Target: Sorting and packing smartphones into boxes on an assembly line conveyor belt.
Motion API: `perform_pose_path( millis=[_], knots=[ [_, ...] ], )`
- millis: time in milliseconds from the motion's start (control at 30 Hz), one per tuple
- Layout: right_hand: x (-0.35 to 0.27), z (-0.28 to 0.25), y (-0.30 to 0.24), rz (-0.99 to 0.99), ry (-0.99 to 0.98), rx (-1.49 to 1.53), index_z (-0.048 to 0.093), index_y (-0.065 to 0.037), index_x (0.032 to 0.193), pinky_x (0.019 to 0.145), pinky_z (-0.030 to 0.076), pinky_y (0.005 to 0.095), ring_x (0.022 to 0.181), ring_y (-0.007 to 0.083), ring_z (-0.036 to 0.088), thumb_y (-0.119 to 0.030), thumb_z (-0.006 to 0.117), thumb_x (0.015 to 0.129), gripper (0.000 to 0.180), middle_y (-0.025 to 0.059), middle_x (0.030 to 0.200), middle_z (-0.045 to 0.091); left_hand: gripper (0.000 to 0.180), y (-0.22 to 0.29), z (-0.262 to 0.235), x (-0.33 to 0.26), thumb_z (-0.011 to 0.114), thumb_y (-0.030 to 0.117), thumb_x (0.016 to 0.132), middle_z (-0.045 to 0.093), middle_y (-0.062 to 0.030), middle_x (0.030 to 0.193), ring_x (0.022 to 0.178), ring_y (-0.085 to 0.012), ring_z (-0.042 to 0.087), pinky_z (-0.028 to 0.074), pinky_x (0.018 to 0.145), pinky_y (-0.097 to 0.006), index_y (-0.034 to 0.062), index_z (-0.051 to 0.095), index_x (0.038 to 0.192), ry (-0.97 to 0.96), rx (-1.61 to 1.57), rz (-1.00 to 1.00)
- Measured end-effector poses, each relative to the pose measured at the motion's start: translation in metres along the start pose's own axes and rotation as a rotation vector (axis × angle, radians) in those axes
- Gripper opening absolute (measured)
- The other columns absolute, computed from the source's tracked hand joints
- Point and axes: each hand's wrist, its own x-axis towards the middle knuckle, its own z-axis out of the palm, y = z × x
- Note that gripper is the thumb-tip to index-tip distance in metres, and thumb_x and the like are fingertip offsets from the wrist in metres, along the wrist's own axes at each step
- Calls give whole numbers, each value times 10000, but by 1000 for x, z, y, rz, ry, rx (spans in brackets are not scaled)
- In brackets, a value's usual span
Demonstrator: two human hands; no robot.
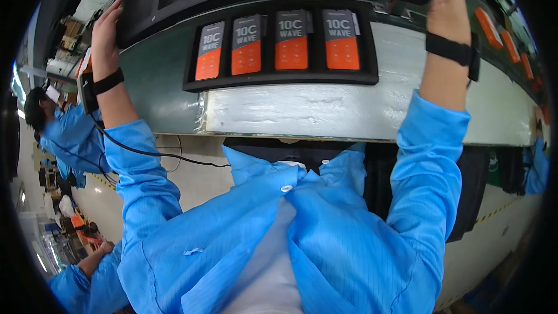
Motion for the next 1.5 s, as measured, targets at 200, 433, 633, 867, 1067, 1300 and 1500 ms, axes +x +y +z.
perform_pose_path(
  millis=[200,433,633,867,1067,1300,1500],
  knots=[
    [-40,-54,110,50,297,-212,427,31,1397,1072,353,305,1262,218,484,-111,590,843,595,136,1387,499,388,-84,25,-46,553,125,882,622,-111,1242,1138,-160,555,382,1000,-268,-20,604,1239,-57,292,22],
    [-107,-13,192,110,589,-378,440,8,1399,1109,268,316,1350,217,379,-98,525,877,539,158,1453,428,419,-90,121,-154,525,1,839,584,-164,1284,1223,-270,536,432,1001,-324,-9,578,1255,-89,261,277],
    [-77,3,121,-111,374,-490,461,-12,1388,1139,218,348,1361,210,369,-104,465,920,476,100,1426,471,624,-70,273,-198,542,199,895,295,-342,1445,1382,-438,263,257,1136,-419,-114,323,1388,-481,191,117],
    [7,49,89,-165,165,-530,544,5,1302,1082,322,315,1273,186,475,-130,481,956,377,96,1325,562,521,-83,285,-180,516,95,900,565,-215,1248,1128,-231,560,428,968,-313,-90,391,1370,-166,-670,-331],
    [45,33,124,-100,269,-258,645,15,1142,927,429,274,1053,134,585,-117,520,931,279,62,1119,655,298,-86,289,-176,462,145,996,649,-50,1025,924,-82,573,461,815,-243,-53,581,1184,-404,-652,-533],
    [49,77,136,63,-36,-897,696,-30,1005,761,499,316,837,189,633,-132,607,859,199,65,887,680,341,-62,165,-115,401,210,1007,618,-108,1190,1068,-183,608,477,945,-333,-5,525,1240,-473,-1026,-695],
    [29,129,178,-195,-296,-1676,586,27,1095,915,393,375,1039,283,505,-204,797,638,554,123,1034,547,386,-115,78,28,393,192,1011,579,-115,1272,1134,-196,581,458,981,-326,-23,471,1323,-191,-679,-339]
  ],
)
